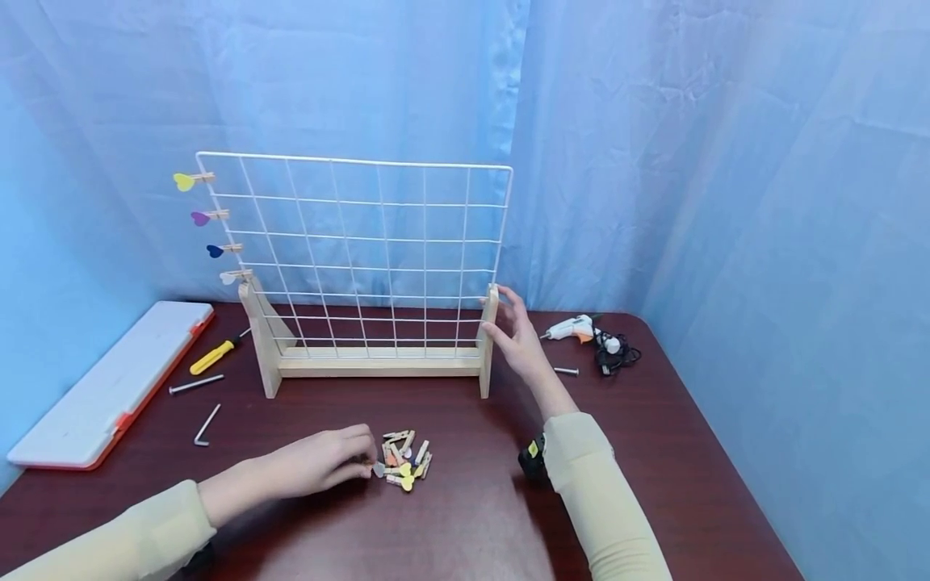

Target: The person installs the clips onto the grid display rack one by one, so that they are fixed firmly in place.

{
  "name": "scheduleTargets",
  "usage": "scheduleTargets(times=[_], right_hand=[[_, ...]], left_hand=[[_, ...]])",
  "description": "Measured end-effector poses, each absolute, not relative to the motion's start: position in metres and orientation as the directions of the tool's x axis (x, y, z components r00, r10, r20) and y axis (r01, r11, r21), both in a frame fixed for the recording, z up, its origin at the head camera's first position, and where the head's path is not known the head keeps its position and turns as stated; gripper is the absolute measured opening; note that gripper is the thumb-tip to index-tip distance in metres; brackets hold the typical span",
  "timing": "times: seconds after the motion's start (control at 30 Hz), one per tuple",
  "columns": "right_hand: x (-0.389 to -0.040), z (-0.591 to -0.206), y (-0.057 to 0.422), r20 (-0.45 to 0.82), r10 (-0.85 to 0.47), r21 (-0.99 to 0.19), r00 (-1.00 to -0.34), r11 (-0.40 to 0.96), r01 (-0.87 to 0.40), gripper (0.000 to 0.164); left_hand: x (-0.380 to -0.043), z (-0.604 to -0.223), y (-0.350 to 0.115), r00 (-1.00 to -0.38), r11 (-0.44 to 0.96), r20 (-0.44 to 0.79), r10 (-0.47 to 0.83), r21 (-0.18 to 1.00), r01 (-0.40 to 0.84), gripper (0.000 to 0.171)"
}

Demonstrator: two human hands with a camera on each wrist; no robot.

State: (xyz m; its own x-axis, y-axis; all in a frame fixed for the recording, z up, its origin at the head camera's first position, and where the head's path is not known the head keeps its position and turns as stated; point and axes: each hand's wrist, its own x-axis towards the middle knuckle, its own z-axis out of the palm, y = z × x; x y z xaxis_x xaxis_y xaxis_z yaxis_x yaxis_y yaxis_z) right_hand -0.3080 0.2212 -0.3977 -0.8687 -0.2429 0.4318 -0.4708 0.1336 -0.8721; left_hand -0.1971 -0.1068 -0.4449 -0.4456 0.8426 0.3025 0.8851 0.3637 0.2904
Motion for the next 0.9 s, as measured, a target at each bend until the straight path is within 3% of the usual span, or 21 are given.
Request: scheduleTargets(times=[0.23,0.4,0.53,0.63,0.73,0.9], right_hand=[[-0.308,-0.397,0.221,0.432,-0.246,-0.87,-0.867,0.138,-0.473,0.058],[-0.307,-0.397,0.221,0.435,-0.249,-0.867,-0.865,0.144,-0.477,0.058],[-0.309,-0.397,0.221,0.436,-0.248,-0.867,-0.865,0.141,-0.477,0.058],[-0.309,-0.398,0.221,0.439,-0.246,-0.867,-0.864,0.134,-0.479,0.059],[-0.309,-0.398,0.221,0.44,-0.244,-0.869,-0.864,0.126,-0.478,0.059],[-0.308,-0.398,0.222,0.431,-0.242,-0.871,-0.869,0.142,-0.471,0.059]], left_hand=[[-0.21,-0.417,-0.117,-0.548,0.399,0.414,0.726,0.395,0.827,0.013],[-0.219,-0.39,-0.126,-0.662,0.398,0.366,0.654,0.578,0.712,0.016],[-0.227,-0.361,-0.135,-0.705,0.383,0.374,0.602,0.64,0.666,0.011],[-0.236,-0.333,-0.145,-0.674,0.387,0.488,0.555,0.565,0.729,0.013],[-0.246,-0.302,-0.157,-0.597,0.438,0.66,0.457,0.417,0.797,0.016],[-0.26,-0.248,-0.178,-0.498,0.564,0.837,0.227,0.304,0.768,0.014]])
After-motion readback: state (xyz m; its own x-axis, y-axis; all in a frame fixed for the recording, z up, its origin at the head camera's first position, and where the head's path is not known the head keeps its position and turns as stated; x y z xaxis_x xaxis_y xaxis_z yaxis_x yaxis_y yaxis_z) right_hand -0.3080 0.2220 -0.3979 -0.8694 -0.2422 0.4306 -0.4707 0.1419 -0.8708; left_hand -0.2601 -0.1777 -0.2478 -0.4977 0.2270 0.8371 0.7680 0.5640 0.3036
